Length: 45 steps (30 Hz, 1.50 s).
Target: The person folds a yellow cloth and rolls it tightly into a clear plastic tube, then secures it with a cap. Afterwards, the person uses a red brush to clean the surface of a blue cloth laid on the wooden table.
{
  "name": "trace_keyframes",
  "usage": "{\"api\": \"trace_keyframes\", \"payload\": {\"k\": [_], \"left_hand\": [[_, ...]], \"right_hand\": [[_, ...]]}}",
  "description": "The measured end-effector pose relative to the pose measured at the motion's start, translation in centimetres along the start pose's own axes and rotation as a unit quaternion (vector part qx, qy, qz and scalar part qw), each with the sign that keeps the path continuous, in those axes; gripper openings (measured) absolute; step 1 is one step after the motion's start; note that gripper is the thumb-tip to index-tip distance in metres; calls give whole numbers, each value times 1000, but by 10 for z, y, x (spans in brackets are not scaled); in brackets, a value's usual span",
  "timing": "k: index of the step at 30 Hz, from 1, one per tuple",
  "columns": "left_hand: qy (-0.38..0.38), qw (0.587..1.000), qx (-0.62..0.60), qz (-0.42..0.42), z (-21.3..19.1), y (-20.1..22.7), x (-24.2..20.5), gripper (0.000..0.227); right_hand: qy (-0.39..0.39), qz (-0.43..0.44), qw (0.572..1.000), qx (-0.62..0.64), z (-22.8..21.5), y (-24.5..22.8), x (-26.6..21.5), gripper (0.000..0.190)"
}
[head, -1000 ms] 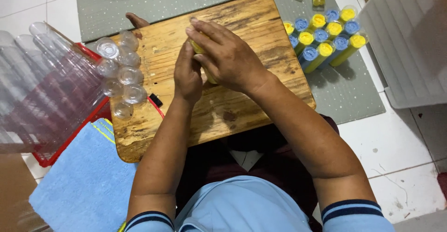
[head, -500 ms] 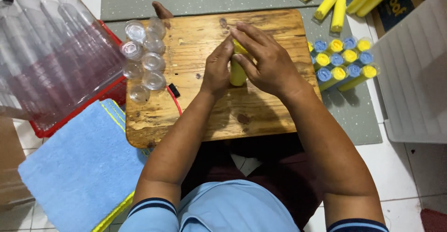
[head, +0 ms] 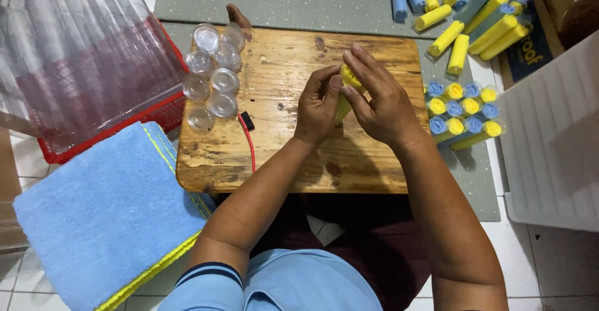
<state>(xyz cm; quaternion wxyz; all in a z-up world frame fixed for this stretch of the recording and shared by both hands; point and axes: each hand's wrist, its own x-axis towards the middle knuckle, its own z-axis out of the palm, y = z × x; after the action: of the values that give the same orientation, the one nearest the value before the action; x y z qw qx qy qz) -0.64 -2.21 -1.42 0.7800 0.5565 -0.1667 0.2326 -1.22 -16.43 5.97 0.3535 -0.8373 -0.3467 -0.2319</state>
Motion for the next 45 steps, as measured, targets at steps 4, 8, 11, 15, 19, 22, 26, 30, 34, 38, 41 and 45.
{"api": "trace_keyframes", "payload": {"k": [4, 8, 11, 15, 19, 22, 26, 30, 34, 38, 41, 45], "left_hand": [[-9, 999, 42, -16, 0, 8, 2, 22], [-7, 997, 70, -9, -3, 12, 5, 20], [1, 994, 106, 18, -2, 9, 6, 19], [-5, 997, 72, 1, -4, 6, 6, 19], [-24, 995, -88, -50, -6, -2, 7, 18], [-19, 986, -151, -64, -9, -12, 9, 17], [-18, 985, -157, -67, -6, 0, 6, 14], [-20, 987, -146, -68, -5, -7, 4, 15], [-18, 984, -167, -58, -5, -9, 5, 19], [-34, 985, -156, -60, -10, -11, 6, 20], [-57, 987, -138, -61, -13, -6, 9, 18], [-73, 987, -126, -69, -13, 11, 11, 21]], "right_hand": [[-12, 5, 1000, -6, -2, 4, 1, 50], [-16, 9, 1000, -13, -3, 0, 1, 50], [-19, 20, 999, 18, -4, -3, 3, 49], [-23, 15, 1000, -4, -6, -5, 4, 50], [-25, -4, 998, -58, -6, -3, 2, 48], [-29, -9, 998, -59, -5, -6, 5, 47], [-30, -15, 997, -71, -7, -7, 7, 47], [-46, -22, 993, -106, -9, -8, 8, 43], [-47, -30, 991, -123, -11, -16, 10, 43], [-41, -48, 985, -160, -8, -13, 10, 45], [-34, -71, 965, -248, -5, -8, 7, 45], [-34, -78, 960, -268, -3, -9, 6, 53]]}}
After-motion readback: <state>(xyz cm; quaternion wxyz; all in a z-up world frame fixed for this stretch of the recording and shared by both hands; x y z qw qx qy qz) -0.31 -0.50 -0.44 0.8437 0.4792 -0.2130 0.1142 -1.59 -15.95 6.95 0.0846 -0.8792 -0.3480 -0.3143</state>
